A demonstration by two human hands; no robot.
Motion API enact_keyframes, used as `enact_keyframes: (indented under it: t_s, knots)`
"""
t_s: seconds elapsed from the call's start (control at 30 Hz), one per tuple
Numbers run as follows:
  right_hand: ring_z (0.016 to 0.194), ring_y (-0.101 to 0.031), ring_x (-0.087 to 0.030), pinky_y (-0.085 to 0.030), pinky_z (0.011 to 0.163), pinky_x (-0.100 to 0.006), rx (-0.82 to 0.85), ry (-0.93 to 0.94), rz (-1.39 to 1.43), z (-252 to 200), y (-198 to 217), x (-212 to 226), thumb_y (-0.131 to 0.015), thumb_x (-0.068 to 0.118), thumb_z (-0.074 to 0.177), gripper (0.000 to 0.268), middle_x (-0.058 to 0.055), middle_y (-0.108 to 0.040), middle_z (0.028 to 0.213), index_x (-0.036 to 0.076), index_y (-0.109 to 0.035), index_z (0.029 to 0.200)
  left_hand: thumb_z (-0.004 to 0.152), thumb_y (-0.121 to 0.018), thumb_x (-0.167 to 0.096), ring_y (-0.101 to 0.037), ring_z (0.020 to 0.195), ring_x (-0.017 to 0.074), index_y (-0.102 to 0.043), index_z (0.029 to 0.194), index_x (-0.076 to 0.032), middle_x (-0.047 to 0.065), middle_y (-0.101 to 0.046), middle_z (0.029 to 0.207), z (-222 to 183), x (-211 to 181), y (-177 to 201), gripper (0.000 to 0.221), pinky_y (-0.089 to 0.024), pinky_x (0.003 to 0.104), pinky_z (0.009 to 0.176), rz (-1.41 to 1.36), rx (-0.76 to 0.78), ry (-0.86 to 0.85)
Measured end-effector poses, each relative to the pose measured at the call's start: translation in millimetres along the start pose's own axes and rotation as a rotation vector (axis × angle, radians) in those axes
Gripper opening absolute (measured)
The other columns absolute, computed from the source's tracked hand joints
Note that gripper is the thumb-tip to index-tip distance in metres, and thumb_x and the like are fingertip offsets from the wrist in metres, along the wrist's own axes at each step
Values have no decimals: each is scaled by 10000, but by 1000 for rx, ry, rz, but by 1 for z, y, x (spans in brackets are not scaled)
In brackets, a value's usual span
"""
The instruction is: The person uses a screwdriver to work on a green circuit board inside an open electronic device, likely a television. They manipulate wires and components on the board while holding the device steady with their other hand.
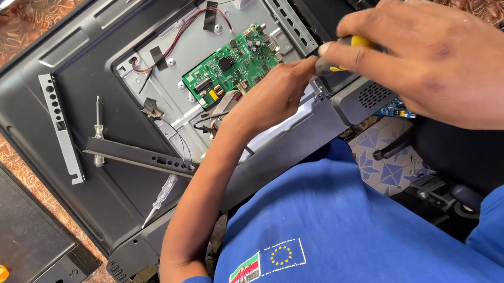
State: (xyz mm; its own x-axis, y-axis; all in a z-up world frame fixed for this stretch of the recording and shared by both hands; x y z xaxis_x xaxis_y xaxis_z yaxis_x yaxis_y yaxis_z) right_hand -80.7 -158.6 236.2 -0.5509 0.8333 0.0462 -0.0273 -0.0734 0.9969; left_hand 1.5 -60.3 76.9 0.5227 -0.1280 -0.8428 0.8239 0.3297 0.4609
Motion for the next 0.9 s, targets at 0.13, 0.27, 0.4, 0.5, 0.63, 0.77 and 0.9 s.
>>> enact_keyframes:
  t_s: [0.13, 0.27, 0.4, 0.5, 0.63, 0.77, 0.9]
  knots:
    - [713, -601, -186, -517, 656, -327, -29, -162, -380, -4, -12, -7, -540, 393, 1189, 236, -16, -539, 971, 174, -615, 1234, 994, -481, -100, -442, 615, 321, -410, 888, -33, 123, -479, 720, 2, 0, -1, 144, -353, 434, 612, 49, 34, 45]
    - [666, -568, -118, -434, 623, -267, -31, -279, -604, -13, -22, -15, -402, 768, 1287, 640, 80, -480, 696, 244, -574, 961, 1068, -539, -189, -418, 549, 334, -436, 778, -37, 120, -482, 661, 5, 14, -9, 344, -351, 433, 561, 88, -68, 62]
    - [1037, -647, -201, -597, 833, -300, -46, -108, -439, 8, 3, -8, -729, 595, 974, 673, -82, -565, 1308, 148, -571, 1451, 1066, -462, -104, -423, 583, 389, -463, 891, -32, 165, -530, 685, 6, 13, -5, 190, -341, 457, 587, 72, -3, 95]
    - [1257, -572, -360, -510, 927, -458, -27, 40, 27, 4, 2, 0, -566, -108, 904, 617, -237, -554, 1420, 46, -513, 1500, 768, -392, 159, -343, 548, 289, -525, 928, 0, 123, -428, 639, 4, 10, -8, 262, -321, 432, 567, 67, 95, 28]
    - [854, -600, -199, -515, 796, -318, -1, -68, -405, -3, -11, -4, -485, 329, 1111, 256, -54, -562, 1060, 150, -605, 1249, 949, -463, -104, -434, 604, 306, -474, 930, -15, 132, -486, 690, 5, 4, -5, 92, -348, 438, 596, 32, 88, 35]
    - [622, -515, -125, -400, 620, -284, 10, -225, -622, -8, -27, -10, -390, 792, 1276, 704, 70, -435, 675, 234, -462, 853, 1065, -527, -139, -262, 560, 318, -389, 753, -42, 131, -367, 582, 5, 7, -5, 354, -300, 413, 540, 74, -22, 77]
    - [871, -598, -135, -491, 735, -263, -40, -117, -559, 9, -2, -6, -420, 767, 1120, 667, 43, -610, 1005, 177, -631, 1352, 861, -429, 71, -348, 521, 356, -404, 786, -43, 146, -427, 596, 5, 18, -12, 139, -310, 439, 529, 79, 5, 93]
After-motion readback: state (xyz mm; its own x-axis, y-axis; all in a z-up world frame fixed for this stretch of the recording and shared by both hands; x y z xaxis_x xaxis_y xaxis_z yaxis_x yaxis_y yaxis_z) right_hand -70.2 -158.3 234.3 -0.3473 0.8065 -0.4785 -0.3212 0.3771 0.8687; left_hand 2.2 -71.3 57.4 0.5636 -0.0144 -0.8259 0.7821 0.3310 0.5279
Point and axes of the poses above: each hand's wrist, its own z-axis towards the middle knuckle, its own y-axis out of the back of the hand, x = y × z, the point moved 6 cm from there along z, towards the middle knuckle
